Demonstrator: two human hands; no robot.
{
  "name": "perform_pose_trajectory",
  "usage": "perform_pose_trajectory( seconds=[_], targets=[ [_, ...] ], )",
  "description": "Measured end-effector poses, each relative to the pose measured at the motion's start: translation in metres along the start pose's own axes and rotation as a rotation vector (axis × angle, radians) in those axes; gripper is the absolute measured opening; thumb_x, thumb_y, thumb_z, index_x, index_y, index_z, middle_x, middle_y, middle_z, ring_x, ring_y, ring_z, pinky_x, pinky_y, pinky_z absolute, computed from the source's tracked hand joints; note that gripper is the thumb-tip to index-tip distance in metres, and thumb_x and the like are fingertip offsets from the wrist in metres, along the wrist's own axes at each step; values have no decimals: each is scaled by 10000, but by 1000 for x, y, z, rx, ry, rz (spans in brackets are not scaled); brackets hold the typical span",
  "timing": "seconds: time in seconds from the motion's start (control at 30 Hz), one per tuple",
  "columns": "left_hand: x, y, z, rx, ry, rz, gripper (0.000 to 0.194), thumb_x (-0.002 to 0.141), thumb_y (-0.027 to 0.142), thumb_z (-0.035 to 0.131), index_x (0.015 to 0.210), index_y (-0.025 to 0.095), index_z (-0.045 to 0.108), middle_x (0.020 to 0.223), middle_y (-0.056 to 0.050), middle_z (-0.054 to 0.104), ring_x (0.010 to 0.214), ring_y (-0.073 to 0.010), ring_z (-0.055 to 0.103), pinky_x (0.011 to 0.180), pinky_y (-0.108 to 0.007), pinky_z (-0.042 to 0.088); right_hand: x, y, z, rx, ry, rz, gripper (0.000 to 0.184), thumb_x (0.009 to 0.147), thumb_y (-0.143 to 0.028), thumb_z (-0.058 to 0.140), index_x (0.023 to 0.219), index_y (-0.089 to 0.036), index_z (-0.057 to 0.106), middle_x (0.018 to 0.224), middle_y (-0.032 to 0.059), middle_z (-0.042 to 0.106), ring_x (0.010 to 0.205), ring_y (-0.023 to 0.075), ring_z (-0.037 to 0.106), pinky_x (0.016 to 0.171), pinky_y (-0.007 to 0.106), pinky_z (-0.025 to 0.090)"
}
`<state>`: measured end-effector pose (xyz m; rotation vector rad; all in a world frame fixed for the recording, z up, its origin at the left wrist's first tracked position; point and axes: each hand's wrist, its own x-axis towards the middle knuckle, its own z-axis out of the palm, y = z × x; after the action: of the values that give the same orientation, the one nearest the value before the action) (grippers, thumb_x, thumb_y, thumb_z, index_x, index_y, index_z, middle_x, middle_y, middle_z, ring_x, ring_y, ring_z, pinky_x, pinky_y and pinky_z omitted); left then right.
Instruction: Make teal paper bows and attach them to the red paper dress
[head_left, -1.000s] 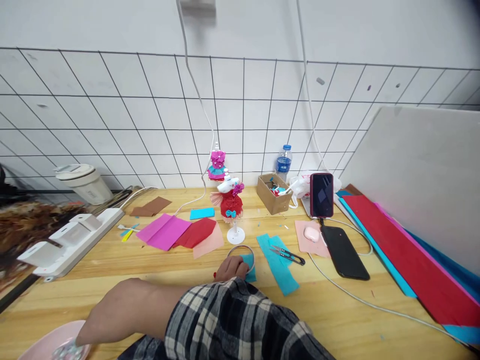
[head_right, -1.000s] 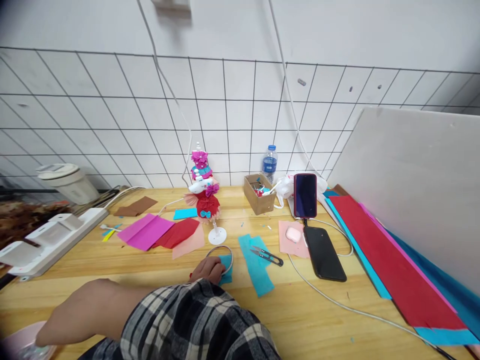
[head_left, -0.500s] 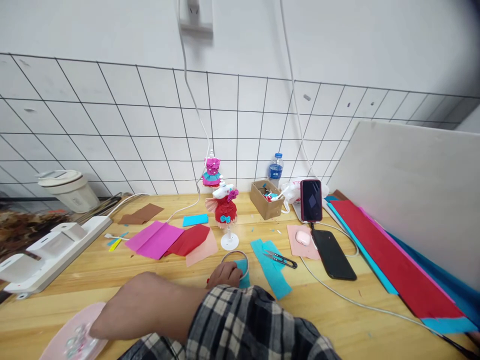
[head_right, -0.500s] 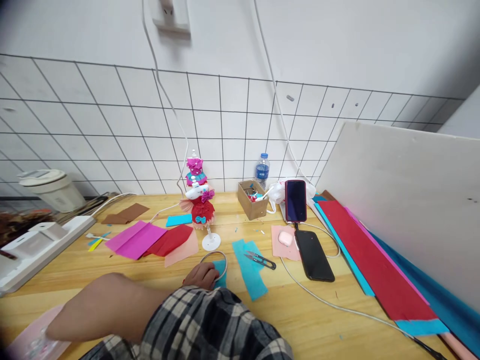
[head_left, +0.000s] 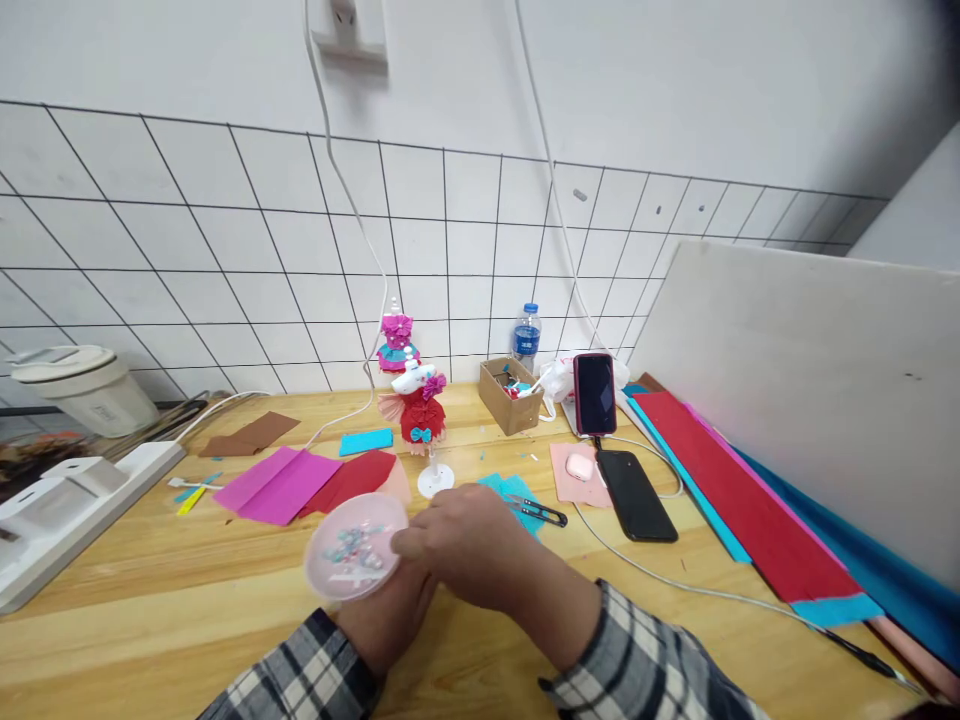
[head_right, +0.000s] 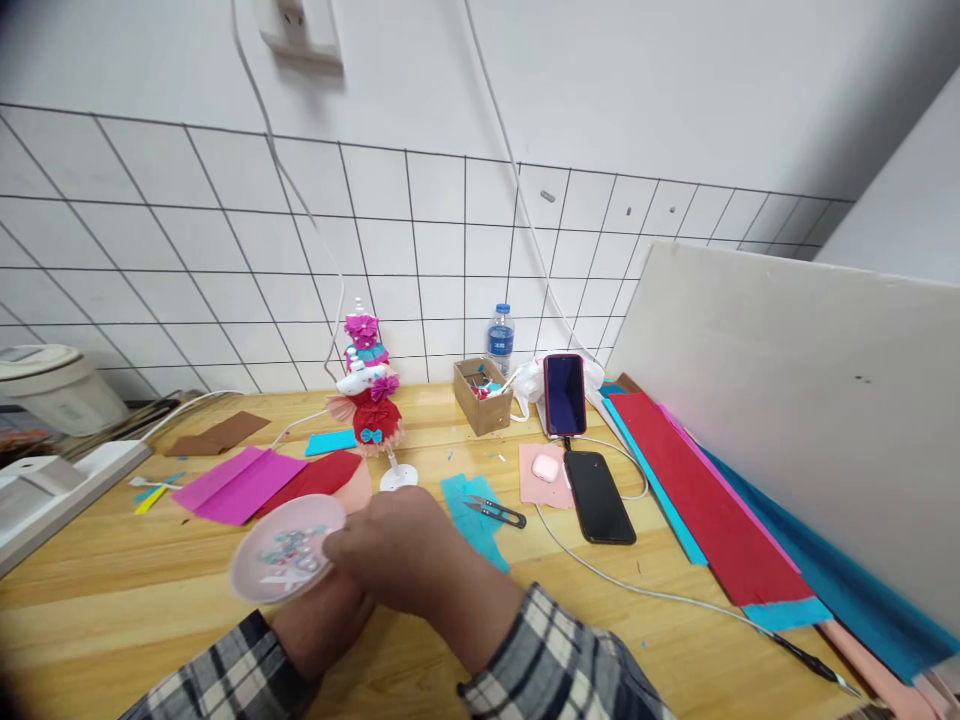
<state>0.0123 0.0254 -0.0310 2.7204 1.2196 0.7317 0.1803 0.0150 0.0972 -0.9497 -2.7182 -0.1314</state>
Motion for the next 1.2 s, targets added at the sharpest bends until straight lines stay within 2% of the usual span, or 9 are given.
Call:
perform_pose_trajectory(
  seconds=[0.1,0.23,0.33,0.43,0.57,0.8,1.0,1.1,1.2],
  targets=[
    [3,1,-11,114,-34,-19,227,877,227,519,1077,251,625,1084,-90,685,1008,-278,615,1012,-553,367,-38,22,2,-16,-30,166,143,853,-161,570,920,-250,659,794,6,706,738,172,615,582,267,378],
    [7,4,-20,77,-164,-51,248,895,140,468,953,283,662,1002,-6,712,907,-198,653,1092,-614,177,-76,56,8,-70,-128,410,226,903,-199,531,1056,-286,673,892,31,720,846,163,633,661,249,389],
    [7,1,-25,25,-137,-25,255,930,200,438,1049,284,647,1060,-26,693,956,-189,634,1096,-573,188,-90,85,13,-160,-151,584,244,948,-263,471,1072,-286,680,931,55,718,885,171,636,693,247,388],
    [6,-8,-33,43,-64,-9,268,919,211,455,1090,292,644,1074,-48,671,1015,-218,593,1044,-544,249,-93,110,20,-206,-155,668,281,973,-309,423,1084,-293,680,948,56,720,914,177,636,716,254,385],
    [5,-22,-43,48,-127,82,282,872,183,524,1057,338,669,1102,-26,661,1025,-227,563,930,-436,339,-87,128,34,-255,-191,740,281,972,-283,421,1101,-256,669,964,81,709,969,187,616,732,259,377],
    [15,-19,-38,15,-219,146,249,902,152,497,952,300,691,902,-5,707,927,-199,571,897,-406,325,-82,133,61,-278,-233,786,251,951,-202,423,1085,-217,634,928,92,694,886,190,626,706,268,378],
    [16,-12,-38,-92,-272,118,170,921,179,487,911,245,644,906,-17,673,929,-204,551,880,-370,373,-85,132,72,-295,-262,817,259,962,-222,391,1082,-228,620,943,83,689,850,185,641,664,259,388],
    [14,-13,-38,-138,-254,64,160,928,191,466,916,225,622,896,-32,657,895,-207,547,849,-369,395,-83,126,67,-309,-259,837,329,957,-219,397,1262,-236,519,960,94,685,829,190,648,641,262,398],
    [12,-15,-38,-195,-219,27,174,935,193,428,908,206,599,889,-51,640,880,-211,546,822,-368,409,-78,103,59,-292,-134,877,472,956,-251,402,1422,-211,336,1020,119,661,859,201,637,647,274,418]
  ],
)
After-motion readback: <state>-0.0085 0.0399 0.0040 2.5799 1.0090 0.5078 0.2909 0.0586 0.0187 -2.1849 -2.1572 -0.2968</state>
